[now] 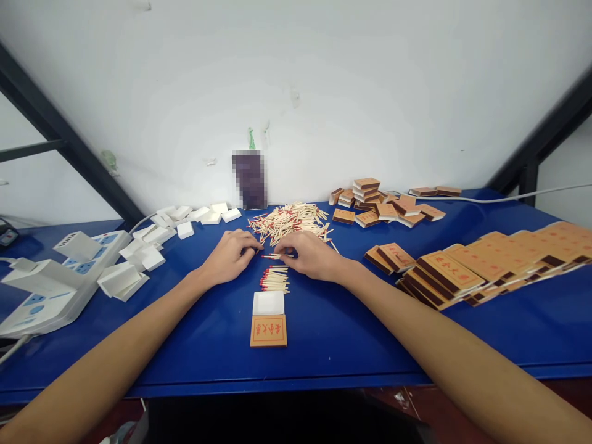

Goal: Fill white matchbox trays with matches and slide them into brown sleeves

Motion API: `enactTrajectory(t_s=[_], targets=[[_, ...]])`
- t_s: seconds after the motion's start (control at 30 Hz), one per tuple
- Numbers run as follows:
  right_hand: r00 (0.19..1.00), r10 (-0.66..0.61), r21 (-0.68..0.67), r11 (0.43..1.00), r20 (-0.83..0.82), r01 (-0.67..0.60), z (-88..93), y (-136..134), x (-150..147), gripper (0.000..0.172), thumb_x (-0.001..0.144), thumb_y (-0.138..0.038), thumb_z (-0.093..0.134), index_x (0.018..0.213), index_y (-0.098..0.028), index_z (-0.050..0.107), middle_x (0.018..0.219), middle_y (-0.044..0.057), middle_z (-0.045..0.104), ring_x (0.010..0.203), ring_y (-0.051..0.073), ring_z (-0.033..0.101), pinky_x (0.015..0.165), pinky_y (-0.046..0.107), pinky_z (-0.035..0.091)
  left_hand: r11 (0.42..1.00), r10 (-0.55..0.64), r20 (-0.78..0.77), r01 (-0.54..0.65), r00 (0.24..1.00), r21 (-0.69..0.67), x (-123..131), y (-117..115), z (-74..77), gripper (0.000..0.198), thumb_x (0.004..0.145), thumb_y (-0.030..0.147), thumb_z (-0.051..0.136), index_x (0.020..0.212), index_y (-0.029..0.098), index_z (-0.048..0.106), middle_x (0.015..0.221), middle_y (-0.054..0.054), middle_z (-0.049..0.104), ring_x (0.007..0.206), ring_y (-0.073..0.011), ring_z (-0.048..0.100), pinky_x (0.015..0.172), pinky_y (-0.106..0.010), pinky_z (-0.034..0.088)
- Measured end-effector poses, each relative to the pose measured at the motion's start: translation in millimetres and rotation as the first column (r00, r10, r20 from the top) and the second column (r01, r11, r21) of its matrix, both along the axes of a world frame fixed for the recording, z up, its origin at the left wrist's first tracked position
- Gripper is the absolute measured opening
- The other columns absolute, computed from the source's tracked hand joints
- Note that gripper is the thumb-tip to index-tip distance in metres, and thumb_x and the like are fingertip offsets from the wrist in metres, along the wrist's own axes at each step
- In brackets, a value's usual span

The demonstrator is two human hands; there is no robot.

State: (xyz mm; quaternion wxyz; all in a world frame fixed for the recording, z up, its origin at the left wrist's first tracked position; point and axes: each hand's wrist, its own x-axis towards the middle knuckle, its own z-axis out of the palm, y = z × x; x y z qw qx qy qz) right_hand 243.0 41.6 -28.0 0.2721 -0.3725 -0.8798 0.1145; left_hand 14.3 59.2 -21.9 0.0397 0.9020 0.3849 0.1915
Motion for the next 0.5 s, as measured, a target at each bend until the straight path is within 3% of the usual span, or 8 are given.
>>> enactTrajectory(t_s=[0.13,0.27,0.37,0.5], targets=[[0.993,-0.121,0.064,0.991,-0.01,0.121,5.0,2,6,0.02,0.087,-0.016,0.056,0.099,-0.019,0.072,0.093,0.005,0.074,0.082,0.018,0.065,0.074,0.03,0.048,1.0,0.011,0.039,-0.01,0.999,-0.018,2,-2,-0.4,0.031,0.089,0.013,0.044,0.101,0.02,0.072,0.095,-0.003,0.072,0.089,-0.0213,0.059,0.081,-0.038,0.039],[0.95,-0.253,0.143,0.963,0.183,0.229,8.2,7,19,0.019,0.086,-0.016,0.056,0.096,-0.018,0.071,0.096,0.008,0.072,0.091,0.023,0.064,0.08,0.034,0.047,0.999,0.027,-0.009,-0.027,1.0,0.024,3,-5,0.1,0.027,0.089,0.019,0.048,0.097,0.02,0.073,0.095,-0.004,0.071,0.092,-0.0225,0.058,0.082,-0.039,0.038],[0.915,-0.273,0.146,0.96,0.298,0.239,6.9,10,25,0.016,0.089,-0.022,0.056,0.091,-0.018,0.07,0.096,0.01,0.068,0.093,0.024,0.061,0.08,0.034,0.046,0.999,0.028,-0.015,-0.027,1.0,0.034,4,-5,0.7,0.026,0.089,0.019,0.048,0.093,0.019,0.073,0.097,-0.004,0.071,0.093,-0.0224,0.058,0.082,-0.039,0.037],[0.908,-0.26,0.145,0.964,0.327,0.224,4.4,11,26,0.019,0.092,-0.024,0.052,0.087,-0.018,0.069,0.095,0.01,0.064,0.092,0.024,0.059,0.079,0.035,0.044,1.0,0.012,-0.011,-0.012,1.0,0.021,4,-5,0.9,0.028,0.088,0.016,0.046,0.093,0.018,0.074,0.099,-0.003,0.073,0.094,-0.0224,0.059,0.084,-0.04,0.037]])
